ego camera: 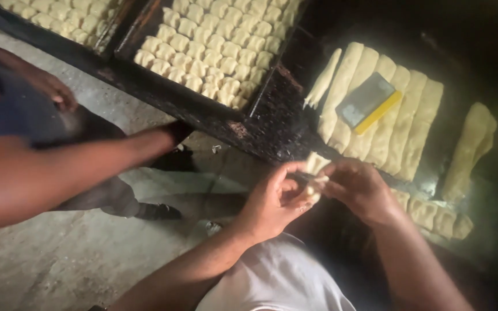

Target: Manually shape small pieces of dough and arrange them on baking trays.

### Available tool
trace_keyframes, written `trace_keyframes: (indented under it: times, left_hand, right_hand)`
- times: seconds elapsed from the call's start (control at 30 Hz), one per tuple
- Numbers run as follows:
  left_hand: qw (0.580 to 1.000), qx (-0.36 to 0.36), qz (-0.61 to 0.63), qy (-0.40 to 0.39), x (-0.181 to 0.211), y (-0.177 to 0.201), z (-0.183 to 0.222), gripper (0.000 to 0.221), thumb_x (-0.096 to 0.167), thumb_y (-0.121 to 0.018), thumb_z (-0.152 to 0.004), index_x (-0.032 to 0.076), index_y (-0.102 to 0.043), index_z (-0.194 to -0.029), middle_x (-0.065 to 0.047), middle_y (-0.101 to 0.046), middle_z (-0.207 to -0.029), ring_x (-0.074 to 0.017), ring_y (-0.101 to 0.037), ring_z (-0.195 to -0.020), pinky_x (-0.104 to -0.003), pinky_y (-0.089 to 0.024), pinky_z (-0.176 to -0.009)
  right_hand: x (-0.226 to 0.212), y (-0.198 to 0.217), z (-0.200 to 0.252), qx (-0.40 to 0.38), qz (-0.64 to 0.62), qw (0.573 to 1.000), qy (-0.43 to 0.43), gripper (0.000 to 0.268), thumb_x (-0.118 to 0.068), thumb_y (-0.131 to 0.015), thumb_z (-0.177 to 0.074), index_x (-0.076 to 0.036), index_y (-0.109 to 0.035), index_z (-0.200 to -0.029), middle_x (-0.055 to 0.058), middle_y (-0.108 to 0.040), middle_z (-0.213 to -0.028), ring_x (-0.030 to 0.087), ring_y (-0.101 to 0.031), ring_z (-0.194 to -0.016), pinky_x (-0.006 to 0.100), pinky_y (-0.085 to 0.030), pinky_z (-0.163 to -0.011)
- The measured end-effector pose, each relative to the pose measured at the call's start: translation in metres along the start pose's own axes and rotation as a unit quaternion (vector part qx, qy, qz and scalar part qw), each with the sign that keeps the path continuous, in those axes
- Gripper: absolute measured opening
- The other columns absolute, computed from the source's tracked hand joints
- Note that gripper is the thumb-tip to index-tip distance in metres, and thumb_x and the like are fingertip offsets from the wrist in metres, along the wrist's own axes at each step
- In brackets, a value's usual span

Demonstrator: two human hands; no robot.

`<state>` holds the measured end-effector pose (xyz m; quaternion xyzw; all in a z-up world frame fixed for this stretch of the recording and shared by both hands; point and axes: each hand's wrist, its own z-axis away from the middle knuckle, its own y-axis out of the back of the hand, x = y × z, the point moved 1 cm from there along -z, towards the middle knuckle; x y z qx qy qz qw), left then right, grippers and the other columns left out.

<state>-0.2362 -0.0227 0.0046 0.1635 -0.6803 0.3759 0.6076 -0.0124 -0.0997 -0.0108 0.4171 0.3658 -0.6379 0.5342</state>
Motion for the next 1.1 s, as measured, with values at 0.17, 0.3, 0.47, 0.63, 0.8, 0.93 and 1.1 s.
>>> trace_keyframes:
  times: [0.17, 0.3, 0.47, 0.63, 0.8, 0.93, 1.1]
  left_hand:
    - [0.99, -0.045, -0.083, 0.106, -0.009, 0.009, -0.001, 0.032, 0.005, -0.068, -0.095, -0.008, -0.06, -0.123, -0.013, -0.075, -0.099, -0.0121, -0.072, -0.088, -0.026, -0.059, -0.079]
    - [0.995, 0.027, 0.051, 0.083, -0.022, 0.017, -0.011, 0.031, 0.003, -0.061, -0.097, -0.007, -0.07, -0.125, -0.01, -0.074, -0.108, -0.0119, -0.069, -0.094, -0.026, -0.057, -0.081]
    - [0.971, 0.003, 0.156, 0.181, -0.006, 0.021, -0.028, 0.029, 0.005, -0.065, -0.094, -0.003, -0.067, -0.123, -0.006, -0.073, -0.105, -0.0121, -0.07, -0.094, -0.029, -0.062, -0.085]
    - [0.988, 0.098, -0.013, 0.116, -0.013, 0.042, -0.046, 0.033, 0.006, -0.068, -0.094, -0.005, -0.07, -0.125, -0.011, -0.075, -0.107, -0.0149, -0.069, -0.092, -0.031, -0.059, -0.082]
    - [0.983, 0.137, 0.072, 0.096, 0.003, 0.053, -0.057, 0.041, 0.004, -0.064, -0.092, -0.004, -0.062, -0.132, -0.012, -0.072, -0.109, -0.017, -0.073, -0.098, -0.032, -0.063, -0.088]
    - [0.981, 0.143, 0.088, 0.092, 0.008, 0.062, -0.067, 0.04, 0.004, -0.064, -0.092, -0.004, -0.062, -0.131, -0.013, -0.073, -0.109, -0.0182, -0.073, -0.098, -0.032, -0.063, -0.087]
    - [0.987, 0.122, 0.087, 0.057, 0.013, 0.086, -0.089, 0.037, 0.003, -0.065, -0.093, -0.003, -0.061, -0.13, -0.011, -0.072, -0.11, -0.0165, -0.072, -0.098, -0.032, -0.062, -0.087]
  right_hand:
    - [-0.018, -0.054, 0.03, 0.146, 0.358, 0.898, 0.211, 0.021, -0.01, -0.081, -0.082, -0.01, -0.073, -0.101, 0.007, -0.078, -0.102, 0.021, -0.076, -0.097, 0.036, -0.06, -0.086]
    - [-0.003, -0.06, 0.033, 0.155, 0.517, 0.732, 0.416, 0.042, -0.017, -0.086, -0.072, -0.011, -0.074, -0.112, 0.009, -0.071, -0.11, 0.026, -0.069, -0.101, 0.044, -0.056, -0.086]
    - [-0.034, -0.055, 0.019, 0.139, 0.459, 0.771, 0.419, 0.045, -0.021, -0.087, -0.073, -0.013, -0.075, -0.116, 0.01, -0.069, -0.115, 0.029, -0.067, -0.098, 0.042, -0.054, -0.082]
    - [-0.031, -0.025, -0.042, 0.109, 0.433, 0.812, 0.376, 0.024, -0.013, -0.08, -0.079, -0.011, -0.072, -0.102, 0.007, -0.074, -0.114, 0.029, -0.069, -0.098, 0.041, -0.054, -0.084]
    - [-0.05, -0.002, -0.12, 0.169, 0.598, 0.745, 0.243, 0.018, -0.018, -0.067, -0.089, -0.01, -0.078, -0.102, 0.007, -0.076, -0.103, 0.031, -0.07, -0.095, 0.048, -0.051, -0.092]
    - [-0.054, 0.0, -0.152, 0.211, 0.613, 0.709, 0.278, 0.015, -0.015, -0.066, -0.091, -0.012, -0.077, -0.101, 0.008, -0.076, -0.103, 0.031, -0.069, -0.101, 0.046, -0.051, -0.091]
    - [-0.085, -0.022, -0.135, -0.127, 0.501, 0.856, -0.019, 0.024, -0.009, -0.071, -0.079, -0.014, -0.082, -0.099, 0.006, -0.079, -0.097, 0.024, -0.074, -0.093, 0.038, -0.058, -0.082]
